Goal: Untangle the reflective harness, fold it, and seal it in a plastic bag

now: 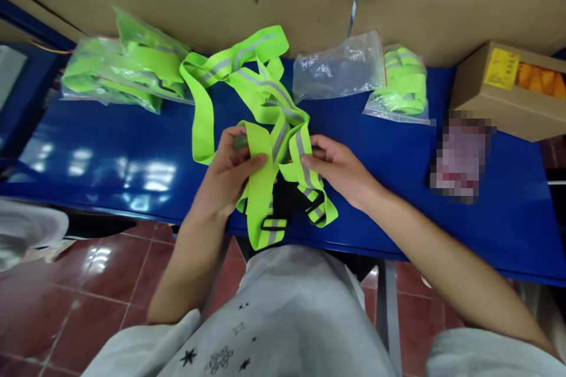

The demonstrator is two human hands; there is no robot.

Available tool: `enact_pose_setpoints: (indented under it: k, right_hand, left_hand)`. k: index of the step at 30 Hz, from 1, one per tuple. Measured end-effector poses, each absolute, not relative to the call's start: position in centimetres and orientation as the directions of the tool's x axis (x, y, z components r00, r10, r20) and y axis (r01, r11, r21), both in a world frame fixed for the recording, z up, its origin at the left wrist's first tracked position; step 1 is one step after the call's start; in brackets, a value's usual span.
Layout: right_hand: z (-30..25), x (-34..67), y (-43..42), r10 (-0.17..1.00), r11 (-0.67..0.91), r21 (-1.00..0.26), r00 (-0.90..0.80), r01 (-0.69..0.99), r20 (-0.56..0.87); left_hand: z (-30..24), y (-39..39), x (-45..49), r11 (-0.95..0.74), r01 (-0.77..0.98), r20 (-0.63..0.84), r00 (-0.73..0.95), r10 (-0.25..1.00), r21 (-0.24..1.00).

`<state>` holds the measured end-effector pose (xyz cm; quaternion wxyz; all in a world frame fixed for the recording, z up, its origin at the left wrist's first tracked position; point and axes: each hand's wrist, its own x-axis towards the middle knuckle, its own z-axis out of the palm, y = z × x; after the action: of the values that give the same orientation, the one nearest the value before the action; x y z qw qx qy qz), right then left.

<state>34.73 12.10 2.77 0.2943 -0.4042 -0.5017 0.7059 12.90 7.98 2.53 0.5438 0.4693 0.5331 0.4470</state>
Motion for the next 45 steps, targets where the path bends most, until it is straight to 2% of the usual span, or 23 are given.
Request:
enact_pose_setpoints:
  k: [2, 6, 10, 12, 14, 17, 20, 24, 26, 29, 31, 34, 36, 38, 40, 45]
  right_hand:
    - [2.6, 34.7, 12.1, 0.814, -0.302, -0.953, -0.512, 0.032, -0.275]
    - [2.8, 34.7, 11.8, 0.823, -0.099, -0.974, -0.533, 0.204, -0.195]
    - [3.6, 35.2, 11.9, 0.886, 0.106, -0.910, -0.454, 0.401, -0.097]
    - [3.8, 35.3, 12.0, 0.903, 0.159, -0.879, -0.426, 0.450, -0.055]
    - [3.8, 35.4, 12.0, 0.897, 0.153, -0.883, -0.437, 0.443, -0.064]
    - [3.8, 35.2, 12.0, 0.854, 0.087, -0.931, -0.507, 0.356, -0.114]
    - [4.1, 35.1, 11.8, 0.818, 0.054, -0.954, -0.561, 0.296, -0.128]
    - [4.5, 35.0, 11.4, 0.799, 0.072, -0.954, -0.590, 0.290, -0.119]
    - [4.4, 35.0, 11.2, 0.800, 0.093, -0.950, -0.590, 0.300, -0.108]
    - [4.1, 34.9, 11.2, 0.846, 0.080, -0.923, -0.515, 0.378, -0.138]
    - [3.8, 35.0, 11.3, 0.879, 0.024, -0.916, -0.444, 0.401, -0.172]
    - [3.5, 35.0, 11.6, 0.883, -0.087, -0.936, -0.408, 0.340, -0.231]
    - [3.5, 34.9, 11.9, 0.869, -0.100, -0.945, -0.435, 0.312, -0.236]
    - [3.6, 34.5, 12.1, 0.858, -0.039, -0.953, -0.478, 0.302, -0.186]
    - [3.7, 34.0, 12.2, 0.833, 0.015, -0.957, -0.533, 0.290, -0.148]
    - [3.3, 32.6, 12.1, 0.808, 0.017, -0.967, -0.574, 0.253, -0.136]
  left_hand:
    - [2.2, 7.8, 13.4, 0.121, 0.053, -0.120, -0.009, 0.993, 0.991]
    - [1.8, 6.9, 14.4, 0.090, 0.147, -0.088, -0.020, 0.996, 0.985]
    - [1.7, 6.5, 13.8, 0.087, 0.204, -0.080, -0.039, 0.996, 0.975]
    - [1.8, 6.6, 13.3, 0.088, 0.258, -0.078, -0.049, 0.996, 0.962]
    - [2.0, 6.9, 13.0, 0.118, 0.224, -0.114, -0.029, 0.993, 0.967]
    - [2.8, 7.9, 12.9, 0.264, -0.011, -0.263, 0.037, 0.964, 0.964]
    - [3.9, 9.1, 13.2, 0.467, -0.216, -0.438, 0.172, 0.883, 0.857]
    - [4.8, 10.0, 13.7, 0.595, -0.297, -0.507, 0.324, 0.798, 0.747]
    - [4.8, 10.2, 13.9, 0.590, -0.292, -0.504, 0.319, 0.802, 0.753]
    - [4.6, 10.3, 14.6, 0.502, -0.281, -0.453, 0.223, 0.863, 0.818]
    - [4.5, 10.2, 15.4, 0.445, -0.308, -0.416, 0.158, 0.896, 0.841]
    - [4.4, 10.0, 16.5, 0.403, -0.423, -0.393, 0.115, 0.912, 0.811]
    - [4.5, 9.9, 17.1, 0.367, -0.482, -0.368, 0.096, 0.925, 0.795]
    - [4.8, 10.0, 17.5, 0.317, -0.504, -0.331, 0.065, 0.941, 0.804]
    - [5.2, 10.3, 17.7, 0.276, -0.500, -0.299, 0.035, 0.954, 0.821]
    - [6.5, 11.3, 18.2, 0.251, -0.444, -0.262, 0.038, 0.964, 0.860]
